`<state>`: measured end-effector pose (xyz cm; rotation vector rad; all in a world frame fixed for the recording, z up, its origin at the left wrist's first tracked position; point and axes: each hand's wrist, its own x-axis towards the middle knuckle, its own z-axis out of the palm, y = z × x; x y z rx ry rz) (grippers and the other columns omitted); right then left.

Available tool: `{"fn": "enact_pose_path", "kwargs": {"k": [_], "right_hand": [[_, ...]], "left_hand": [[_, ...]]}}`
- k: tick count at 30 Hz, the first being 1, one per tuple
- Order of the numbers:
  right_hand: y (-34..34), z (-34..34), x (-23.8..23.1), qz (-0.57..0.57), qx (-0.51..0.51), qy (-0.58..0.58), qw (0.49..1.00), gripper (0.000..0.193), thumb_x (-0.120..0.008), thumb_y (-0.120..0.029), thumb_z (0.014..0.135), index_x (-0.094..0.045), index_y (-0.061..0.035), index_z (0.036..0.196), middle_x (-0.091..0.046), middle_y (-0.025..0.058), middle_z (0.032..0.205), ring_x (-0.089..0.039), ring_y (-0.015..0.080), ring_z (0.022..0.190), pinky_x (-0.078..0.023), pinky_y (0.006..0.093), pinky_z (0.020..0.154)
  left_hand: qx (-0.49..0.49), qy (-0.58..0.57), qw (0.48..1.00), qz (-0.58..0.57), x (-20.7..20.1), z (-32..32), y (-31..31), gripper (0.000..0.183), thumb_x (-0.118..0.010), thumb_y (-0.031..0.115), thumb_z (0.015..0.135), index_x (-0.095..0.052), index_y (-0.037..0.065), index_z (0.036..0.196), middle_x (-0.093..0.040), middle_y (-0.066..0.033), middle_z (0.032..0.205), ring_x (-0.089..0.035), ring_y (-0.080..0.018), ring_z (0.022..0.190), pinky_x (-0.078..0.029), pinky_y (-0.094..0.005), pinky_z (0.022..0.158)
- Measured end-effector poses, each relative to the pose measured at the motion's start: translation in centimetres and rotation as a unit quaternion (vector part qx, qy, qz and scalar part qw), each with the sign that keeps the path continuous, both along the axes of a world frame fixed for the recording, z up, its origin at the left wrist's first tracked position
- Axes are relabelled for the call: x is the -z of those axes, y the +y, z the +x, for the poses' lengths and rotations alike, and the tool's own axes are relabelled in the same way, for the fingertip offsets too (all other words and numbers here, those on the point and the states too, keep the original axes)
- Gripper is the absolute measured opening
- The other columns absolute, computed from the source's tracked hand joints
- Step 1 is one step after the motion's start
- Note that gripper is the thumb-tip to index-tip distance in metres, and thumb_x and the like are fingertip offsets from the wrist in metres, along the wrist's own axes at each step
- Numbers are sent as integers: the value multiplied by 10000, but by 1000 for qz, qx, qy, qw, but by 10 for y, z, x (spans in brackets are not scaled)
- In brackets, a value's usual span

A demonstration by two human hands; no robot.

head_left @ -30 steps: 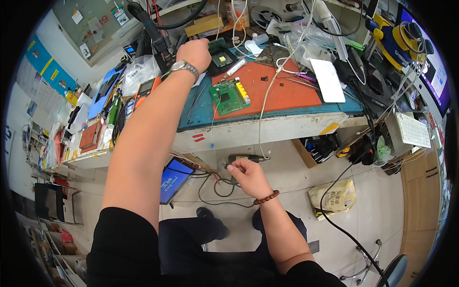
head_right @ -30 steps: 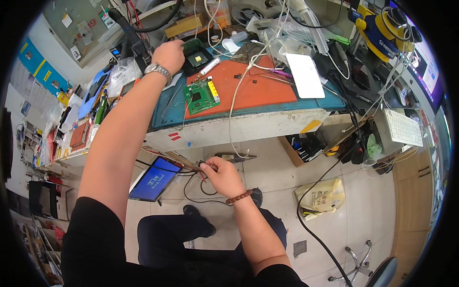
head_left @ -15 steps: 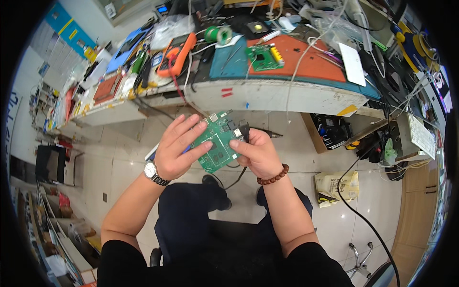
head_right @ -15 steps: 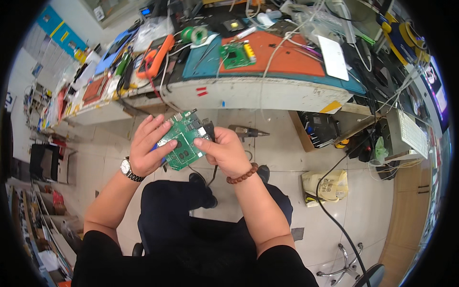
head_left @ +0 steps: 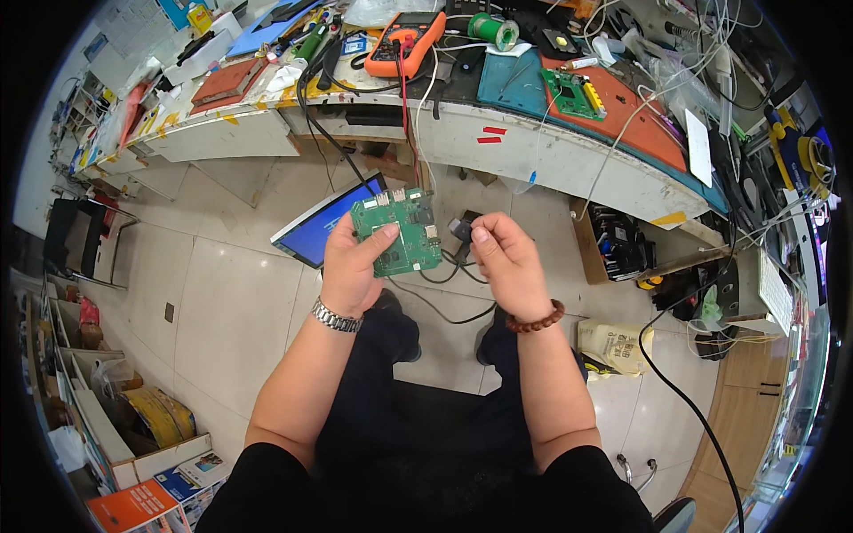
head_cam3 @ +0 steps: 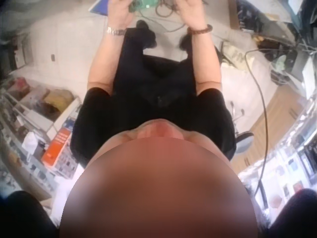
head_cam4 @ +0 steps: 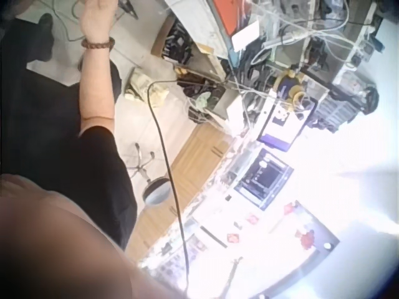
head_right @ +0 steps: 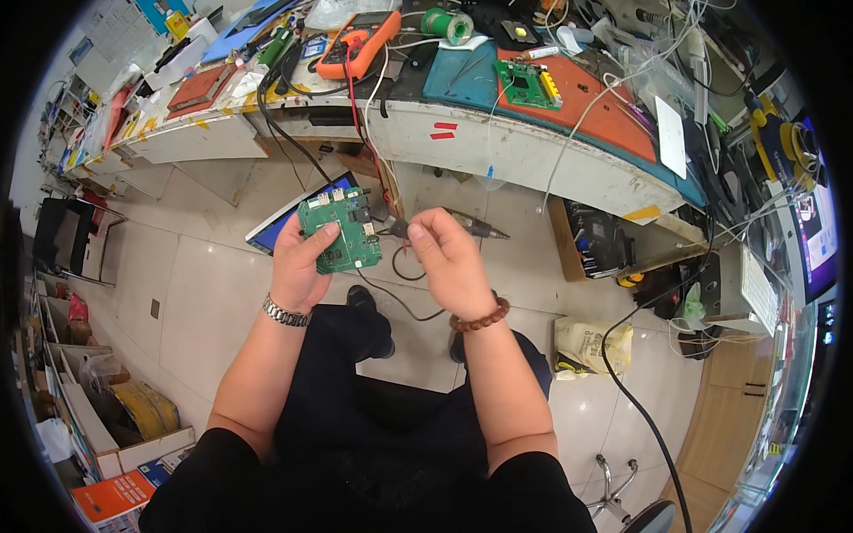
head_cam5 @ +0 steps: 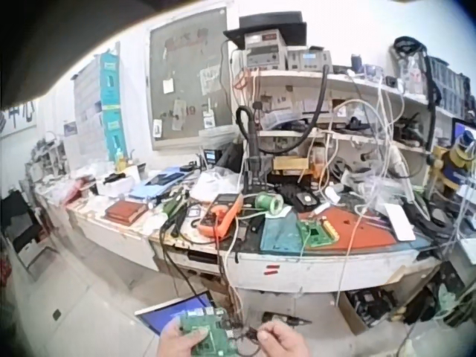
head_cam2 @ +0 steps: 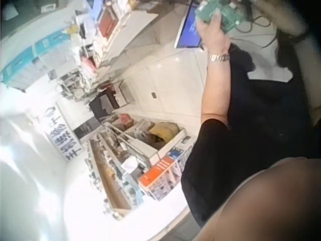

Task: The person holds a green circuit board, connects and disconnects a white USB cable, and rotates the board to view both sides. They then pick up two white rectangular hard drives, compare them briefly, and place them back on the workbench.

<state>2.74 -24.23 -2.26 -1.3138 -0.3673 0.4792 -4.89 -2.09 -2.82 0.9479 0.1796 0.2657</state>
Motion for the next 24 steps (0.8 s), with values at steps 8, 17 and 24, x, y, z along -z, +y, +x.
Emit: {"fn": "enact_pose_path", "kwargs": {"k": [8, 17, 24], "right_hand": [[-1, 9, 3, -129, -24, -73, 989, 193, -711, -178, 1048, -704, 14, 1031, -673, -18, 848, -545, 60, 789, -482, 260, 720], [-4, 9, -9, -248, -58, -106, 961, 206, -744, -174, 995, -725, 26, 949, -647, 45, 742, -529, 97, 691, -474, 309, 651], [15, 9, 16, -207, -68, -95, 971, 208, -744, -189, 1011, -730, 14, 967, -651, 14, 774, -538, 86, 719, -470, 283, 670]], "left_hand": [[30, 5, 997, 69, 7, 1, 16, 284, -745, -14, 976, -637, 7, 1238, -754, -94, 1177, -734, -164, 1027, -625, -354, 905], [39, 50, 987, 151, 19, -1, 16, 292, -753, 5, 968, -627, 8, 1232, -740, -63, 1140, -722, -132, 983, -616, -321, 879], [41, 63, 994, 81, 34, -6, 24, 296, -736, -15, 973, -618, 2, 1244, -742, -67, 1139, -728, -136, 993, -620, -332, 885]]}}
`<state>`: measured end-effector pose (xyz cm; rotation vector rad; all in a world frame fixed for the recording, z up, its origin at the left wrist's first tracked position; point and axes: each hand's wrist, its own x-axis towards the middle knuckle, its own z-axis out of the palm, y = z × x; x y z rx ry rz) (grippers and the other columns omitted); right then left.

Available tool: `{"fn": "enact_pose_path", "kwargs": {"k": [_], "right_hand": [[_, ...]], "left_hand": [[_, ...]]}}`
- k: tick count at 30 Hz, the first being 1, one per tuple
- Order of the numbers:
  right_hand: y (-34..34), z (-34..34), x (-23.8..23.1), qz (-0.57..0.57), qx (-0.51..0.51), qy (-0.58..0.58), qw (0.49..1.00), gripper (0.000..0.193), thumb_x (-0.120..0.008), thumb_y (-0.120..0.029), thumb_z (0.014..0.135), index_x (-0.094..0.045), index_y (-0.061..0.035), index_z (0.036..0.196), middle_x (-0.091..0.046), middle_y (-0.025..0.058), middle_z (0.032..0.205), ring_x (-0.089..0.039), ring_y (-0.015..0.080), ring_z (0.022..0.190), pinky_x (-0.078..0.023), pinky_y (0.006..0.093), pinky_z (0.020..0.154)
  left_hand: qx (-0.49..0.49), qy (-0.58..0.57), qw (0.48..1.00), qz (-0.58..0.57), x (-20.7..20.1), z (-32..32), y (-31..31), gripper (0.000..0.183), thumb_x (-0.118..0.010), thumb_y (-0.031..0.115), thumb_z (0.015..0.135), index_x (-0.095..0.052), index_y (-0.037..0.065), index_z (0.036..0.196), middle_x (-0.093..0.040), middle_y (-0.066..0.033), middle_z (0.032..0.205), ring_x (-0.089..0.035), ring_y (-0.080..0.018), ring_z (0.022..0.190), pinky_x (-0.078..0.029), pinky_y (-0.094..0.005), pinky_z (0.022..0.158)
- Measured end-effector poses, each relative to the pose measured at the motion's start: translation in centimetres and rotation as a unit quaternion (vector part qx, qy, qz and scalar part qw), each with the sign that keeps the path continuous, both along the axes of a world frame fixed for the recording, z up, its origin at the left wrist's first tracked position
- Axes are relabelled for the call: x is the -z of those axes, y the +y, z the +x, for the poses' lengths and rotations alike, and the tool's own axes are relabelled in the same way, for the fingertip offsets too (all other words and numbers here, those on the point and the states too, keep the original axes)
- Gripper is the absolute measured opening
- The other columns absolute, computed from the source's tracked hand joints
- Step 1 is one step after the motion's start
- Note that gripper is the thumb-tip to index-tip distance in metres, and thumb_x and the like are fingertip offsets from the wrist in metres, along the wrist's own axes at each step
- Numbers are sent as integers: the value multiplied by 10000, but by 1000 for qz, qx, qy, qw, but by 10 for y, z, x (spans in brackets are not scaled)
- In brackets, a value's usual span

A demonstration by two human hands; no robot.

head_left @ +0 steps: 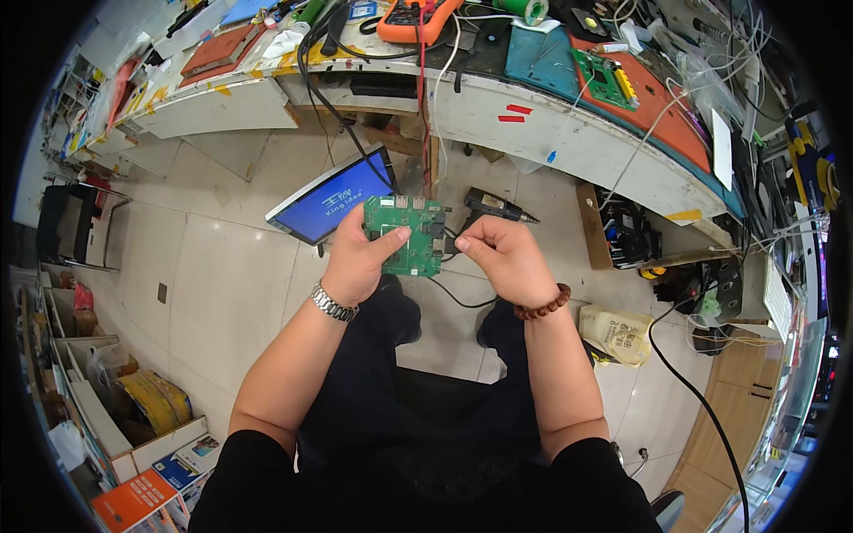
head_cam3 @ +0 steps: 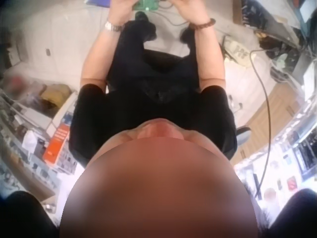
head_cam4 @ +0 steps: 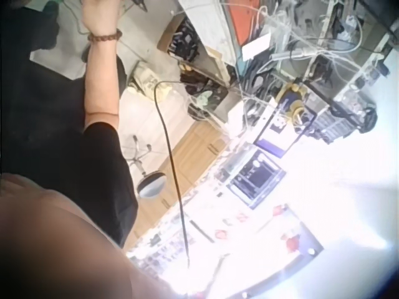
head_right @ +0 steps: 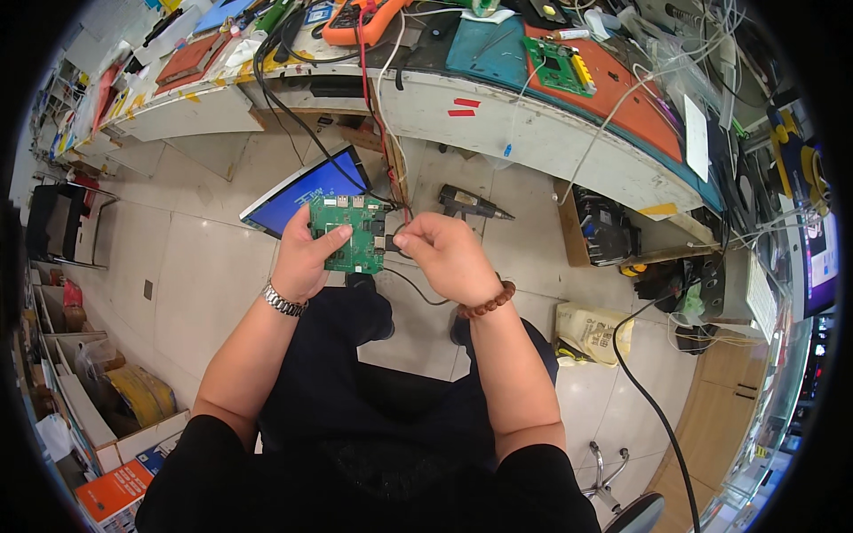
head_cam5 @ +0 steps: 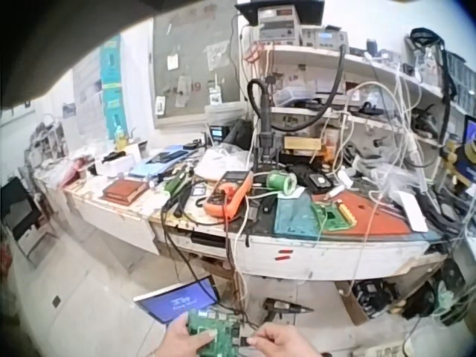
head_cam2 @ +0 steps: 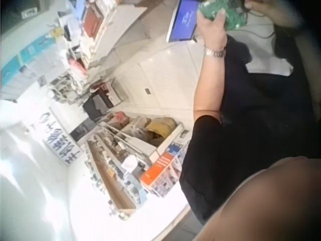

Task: The person holds a green circuit board, connects and disconnects a white USB cable, and rotates the board to view both sides. They then pick up two white rectangular hard drives, compare them briefly, and place them back on the workbench.

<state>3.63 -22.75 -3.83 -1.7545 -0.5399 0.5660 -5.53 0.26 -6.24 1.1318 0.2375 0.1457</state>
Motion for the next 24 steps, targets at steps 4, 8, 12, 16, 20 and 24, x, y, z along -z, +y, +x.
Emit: {"fn": "enact_pose_path", "kwargs": {"k": [4, 8, 12, 16, 20, 24], "right_hand": [[-5, 18, 22, -16, -25, 96, 995, 211, -711, -226, 1055, -751, -18, 1062, -652, -33, 801, -550, 55, 732, -481, 243, 664], [2, 77, 66, -54, 40, 136, 988, 424, -726, -325, 1038, -690, -21, 1332, -737, 31, 968, -608, 92, 742, -520, 261, 633], [40, 136, 130, -153, -2, 99, 983, 620, -765, -367, 1002, -582, -46, 1500, -721, 58, 1046, -612, 101, 743, -535, 274, 618], [74, 169, 190, -168, -79, 136, 973, 472, -762, -375, 1005, -678, -82, 1366, -686, 9, 947, -607, 92, 707, -545, 275, 606], [58, 169, 238, -262, -94, 47, 959, 305, -714, -332, 998, -763, -58, 1122, -762, 115, 955, -701, 242, 817, -582, 398, 746], [-8, 159, 234, -437, -161, -125, 876, 334, -648, -343, 998, -797, -52, 1068, -784, 204, 1037, -738, 406, 982, -576, 476, 914]], "left_hand": [[8, -1, 999, 31, 12, 3, 13, 273, -723, -27, 974, -638, 2, 1232, -749, -71, 1139, -732, -142, 987, -622, -338, 879], [-43, 31, 999, 12, 24, 3, 30, 272, -714, -34, 973, -660, 3, 1237, -756, -77, 1148, -732, -148, 986, -618, -341, 881], [-61, 29, 997, -41, 31, -4, 36, 293, -712, -33, 973, -663, 8, 1260, -759, -81, 1161, -731, -155, 995, -614, -342, 889], [-75, 35, 995, -64, 36, -11, 38, 294, -708, -34, 976, -665, 11, 1264, -759, -83, 1168, -734, -160, 1011, -614, -351, 895], [-86, 33, 993, -73, 42, -10, 42, 314, -724, -14, 977, -653, 11, 1282, -755, -91, 1194, -736, -180, 1036, -610, -367, 924], [-92, 20, 992, -85, 46, -6, 39, 338, -731, -9, 977, -636, 7, 1301, -748, -102, 1216, -738, -196, 1057, -611, -385, 946]]}}
